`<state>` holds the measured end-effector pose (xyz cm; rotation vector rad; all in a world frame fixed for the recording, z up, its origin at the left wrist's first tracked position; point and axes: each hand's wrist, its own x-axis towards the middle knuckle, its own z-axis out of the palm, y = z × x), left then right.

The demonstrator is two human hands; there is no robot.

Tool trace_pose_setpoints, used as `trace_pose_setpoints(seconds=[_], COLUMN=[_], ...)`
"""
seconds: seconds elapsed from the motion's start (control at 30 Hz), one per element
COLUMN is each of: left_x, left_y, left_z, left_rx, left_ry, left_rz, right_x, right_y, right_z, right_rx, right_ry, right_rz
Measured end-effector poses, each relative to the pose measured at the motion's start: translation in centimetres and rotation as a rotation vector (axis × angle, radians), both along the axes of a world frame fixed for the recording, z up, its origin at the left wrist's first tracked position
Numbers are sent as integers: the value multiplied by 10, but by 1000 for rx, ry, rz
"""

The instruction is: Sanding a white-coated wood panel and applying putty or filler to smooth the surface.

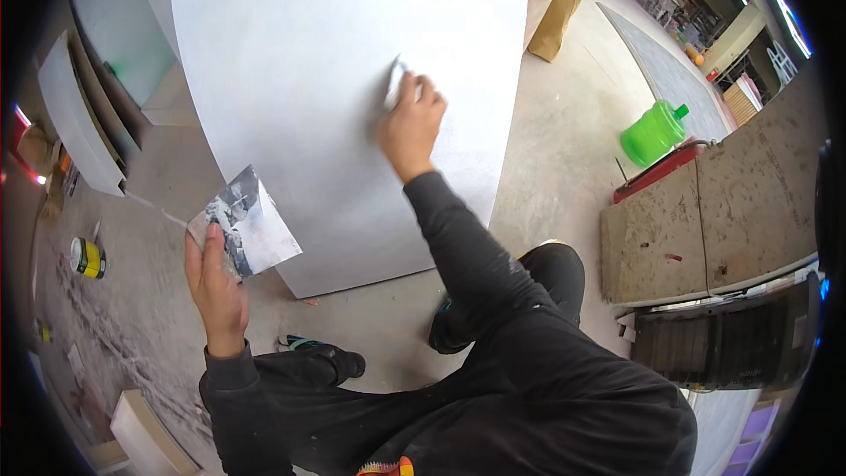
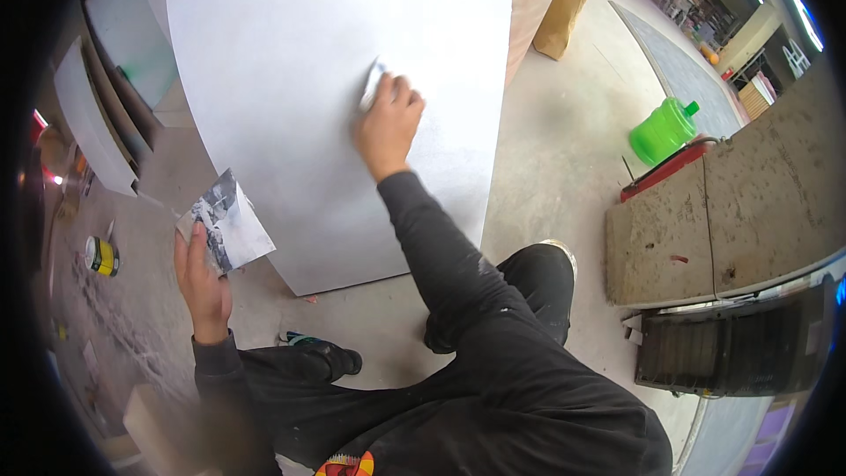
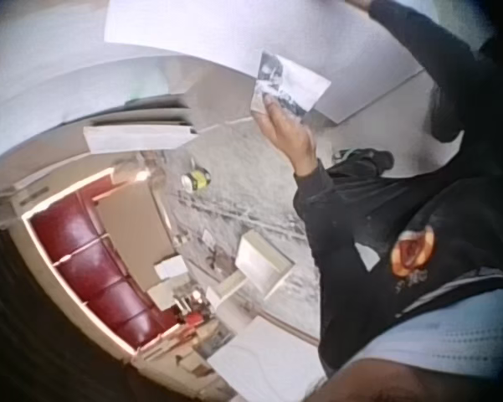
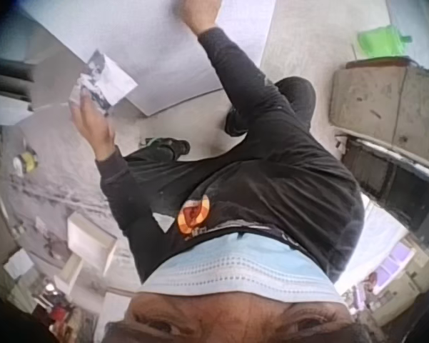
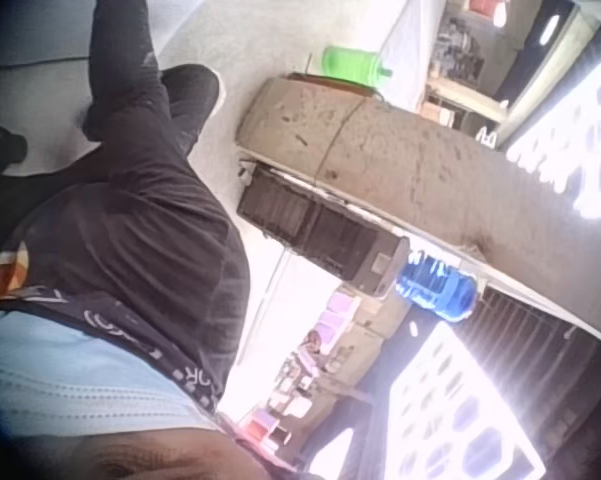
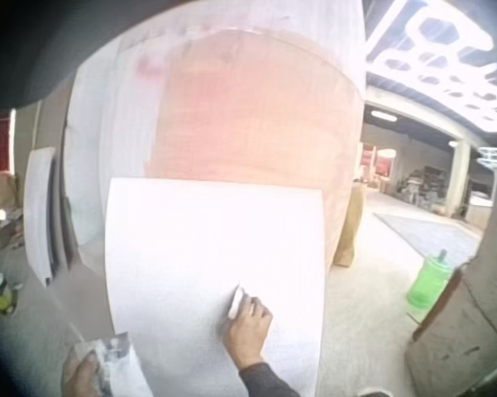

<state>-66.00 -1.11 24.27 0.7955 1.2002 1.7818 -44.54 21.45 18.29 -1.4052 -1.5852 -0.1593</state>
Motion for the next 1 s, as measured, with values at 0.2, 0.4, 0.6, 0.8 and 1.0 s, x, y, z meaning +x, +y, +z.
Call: trace_pose_setpoints(seconds=[0.2,0.4,0.6,0.8,1.0], left_x=[8,-5,19,5,-46], left_y=[6,15,7,-1,-21], left_z=[11,-37,-40,-14,22], left_rx=[-18,-280,-365,-318,85], left_ry=[-120,-467,-588,-548,-473], left_rz=[-102,28,-46,52,222], right_x=[3,13,-31,-41,-40], right_y=[-77,-136,-141,-151,-79], right_z=[-90,-130,2,18,10], right_rx=[-3,-354,-192,-339,-247], right_ry=[-442,-212,301,78,-370], right_rz=[333,528,973,1304,1107])
